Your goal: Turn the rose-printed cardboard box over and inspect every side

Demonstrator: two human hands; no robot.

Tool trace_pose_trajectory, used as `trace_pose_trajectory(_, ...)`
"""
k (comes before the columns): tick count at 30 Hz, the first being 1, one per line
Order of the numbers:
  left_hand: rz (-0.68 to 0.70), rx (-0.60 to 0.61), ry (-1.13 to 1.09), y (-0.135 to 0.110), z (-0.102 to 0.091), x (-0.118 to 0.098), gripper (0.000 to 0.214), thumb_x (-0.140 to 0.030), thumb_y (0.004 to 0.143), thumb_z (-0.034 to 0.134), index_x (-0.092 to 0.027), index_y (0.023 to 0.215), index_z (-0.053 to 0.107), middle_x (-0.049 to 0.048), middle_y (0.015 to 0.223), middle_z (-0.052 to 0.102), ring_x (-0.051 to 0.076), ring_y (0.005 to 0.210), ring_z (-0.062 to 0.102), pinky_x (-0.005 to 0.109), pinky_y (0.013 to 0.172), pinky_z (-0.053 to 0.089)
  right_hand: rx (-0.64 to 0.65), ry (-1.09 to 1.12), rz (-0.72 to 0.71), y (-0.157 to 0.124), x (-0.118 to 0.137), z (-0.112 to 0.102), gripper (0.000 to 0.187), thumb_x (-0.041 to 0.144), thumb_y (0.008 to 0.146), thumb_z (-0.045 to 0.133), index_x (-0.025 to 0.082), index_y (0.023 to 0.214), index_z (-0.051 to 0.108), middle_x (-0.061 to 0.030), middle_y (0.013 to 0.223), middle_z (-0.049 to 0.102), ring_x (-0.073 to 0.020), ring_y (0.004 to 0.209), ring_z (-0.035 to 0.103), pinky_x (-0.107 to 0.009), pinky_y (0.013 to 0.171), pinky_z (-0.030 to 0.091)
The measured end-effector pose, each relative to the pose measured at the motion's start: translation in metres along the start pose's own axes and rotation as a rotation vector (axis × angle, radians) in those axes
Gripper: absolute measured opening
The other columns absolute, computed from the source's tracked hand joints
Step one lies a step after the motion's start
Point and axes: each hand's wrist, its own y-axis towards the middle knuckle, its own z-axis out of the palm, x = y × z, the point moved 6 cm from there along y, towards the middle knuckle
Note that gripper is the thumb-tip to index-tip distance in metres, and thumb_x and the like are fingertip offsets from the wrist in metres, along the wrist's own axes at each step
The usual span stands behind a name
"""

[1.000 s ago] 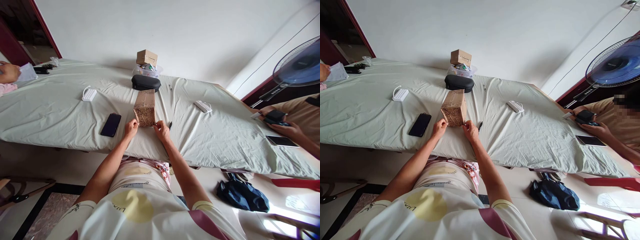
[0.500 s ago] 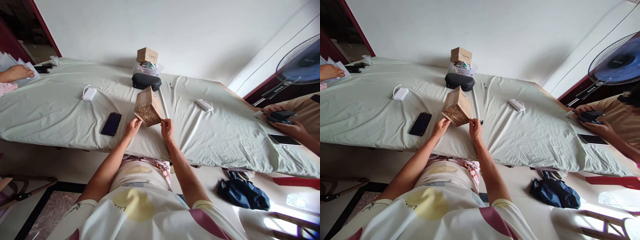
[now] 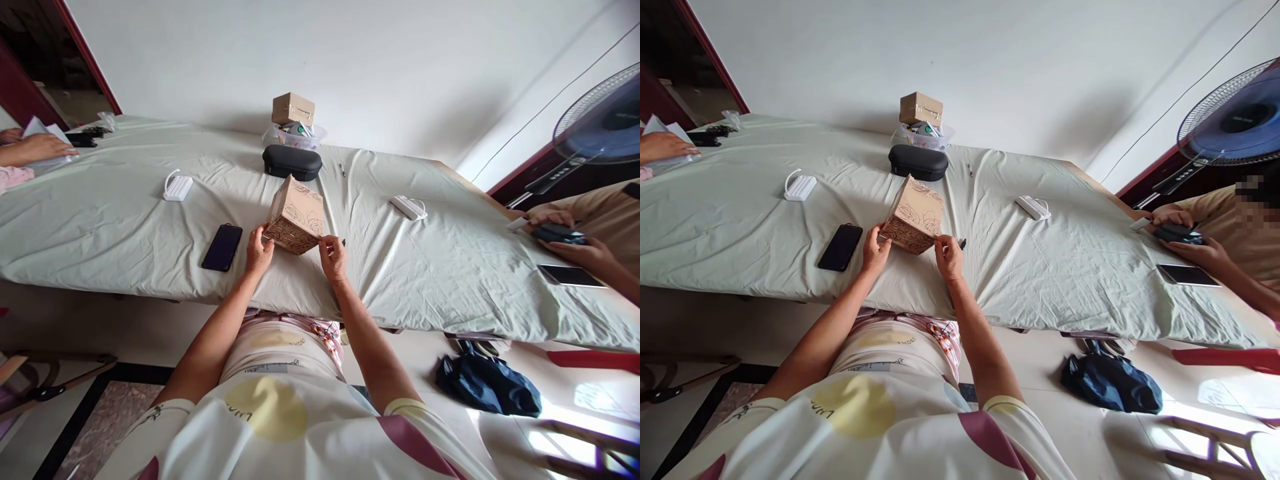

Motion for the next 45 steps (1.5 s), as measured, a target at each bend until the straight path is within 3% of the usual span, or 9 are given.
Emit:
trace_pose_trajectory(4,-0.043,0.039,0.015,0.001,0.002,0.005,0.034,-0.017,0.094,0.065,-0.020,0.127,0.062,0.0133,0.130,0.072,0.027,0.119,0.071,0.041,0.102,0.060,0.045,0.044,0.049,-0.002,-0.008,0.006,0.028,0.049,0.099,0.056,0.025,0.113,0.062,-0.0012,0.087,0.070,-0.0167,0.074,0.067,-0.030,0.065,0.055)
trace_pose_trajectory(9,-0.066,0.149,0.015,-0.001,0.012,0.007,0.022,-0.013,0.092,0.063,-0.023,0.111,0.066,0.0079,0.113,0.078,0.024,0.100,0.076,0.040,0.098,0.061,0.095,0.069,0.153,-0.004,-0.018,0.012,0.061,0.044,0.096,0.059,0.025,0.152,0.048,-0.0008,0.091,0.077,-0.0183,0.073,0.074,-0.033,0.074,0.061)
trace_pose_trajectory(14,-0.113,0.163,0.093,-0.002,0.013,0.006,0.015,-0.010,0.090,0.063,-0.023,0.097,0.062,0.0073,0.098,0.076,0.025,0.093,0.074,0.039,0.091,0.058,0.164,-0.003,0.180,-0.004,-0.016,0.013,0.069,0.036,0.094,0.058,0.021,0.161,0.045,0.0027,0.078,0.077,-0.0185,0.064,0.072,-0.034,0.075,0.060)
trace_pose_trajectory(19,-0.136,0.166,0.173,-0.001,0.010,0.002,0.018,-0.007,0.089,0.058,-0.024,0.089,0.055,0.0058,0.095,0.072,0.024,0.096,0.071,0.036,0.093,0.054,0.262,0.039,0.235,-0.006,-0.018,0.017,0.070,0.042,0.097,0.056,0.019,0.161,0.045,0.0011,0.085,0.079,-0.0170,0.060,0.069,-0.035,0.077,0.063)
trace_pose_trajectory(24,-0.123,0.163,0.201,-0.001,0.008,-0.002,0.023,-0.005,0.088,0.056,-0.025,0.082,0.048,0.0031,0.089,0.068,0.022,0.092,0.068,0.033,0.089,0.050,0.255,0.033,0.214,-0.006,-0.020,0.017,0.067,0.042,0.095,0.057,0.023,0.158,0.047,0.0018,0.081,0.078,-0.0170,0.061,0.068,-0.035,0.076,0.061)
trace_pose_trajectory(30,-0.185,0.138,0.198,-0.001,0.005,-0.002,0.023,-0.004,0.087,0.056,-0.026,0.083,0.047,0.0026,0.088,0.068,0.022,0.089,0.067,0.031,0.084,0.048,0.111,-0.109,0.157,0.000,-0.026,0.003,0.035,0.037,0.097,0.053,0.026,0.127,0.068,0.0012,0.076,0.074,-0.0187,0.071,0.071,-0.033,0.079,0.059)
trace_pose_trajectory(35,-0.227,0.135,0.178,0.000,0.002,-0.004,0.023,-0.004,0.086,0.056,-0.025,0.084,0.049,0.0019,0.088,0.069,0.021,0.087,0.067,0.029,0.080,0.046,-0.052,-0.327,0.180,0.005,-0.042,-0.019,0.028,0.029,0.092,0.051,0.023,0.106,0.074,-0.0103,0.103,0.076,-0.0274,0.100,0.070,-0.044,0.096,0.057)
trace_pose_trajectory(40,-0.240,0.139,0.159,0.000,0.002,-0.004,0.022,-0.005,0.086,0.056,-0.025,0.083,0.050,0.0012,0.087,0.069,0.020,0.083,0.066,0.028,0.078,0.045,0.113,-0.429,0.248,0.001,-0.057,-0.014,0.043,0.012,0.074,0.055,0.020,0.110,0.076,-0.0143,0.125,0.069,-0.0304,0.117,0.061,-0.049,0.110,0.048)
trace_pose_trajectory(45,-0.238,0.113,0.150,-0.001,0.002,-0.004,0.022,-0.004,0.085,0.056,-0.025,0.081,0.050,-0.0005,0.082,0.068,0.019,0.081,0.066,0.028,0.076,0.044,0.207,-0.462,0.284,-0.004,-0.060,-0.009,0.053,0.006,0.075,0.052,0.021,0.118,0.077,-0.0134,0.135,0.065,-0.0296,0.120,0.057,-0.046,0.110,0.047)
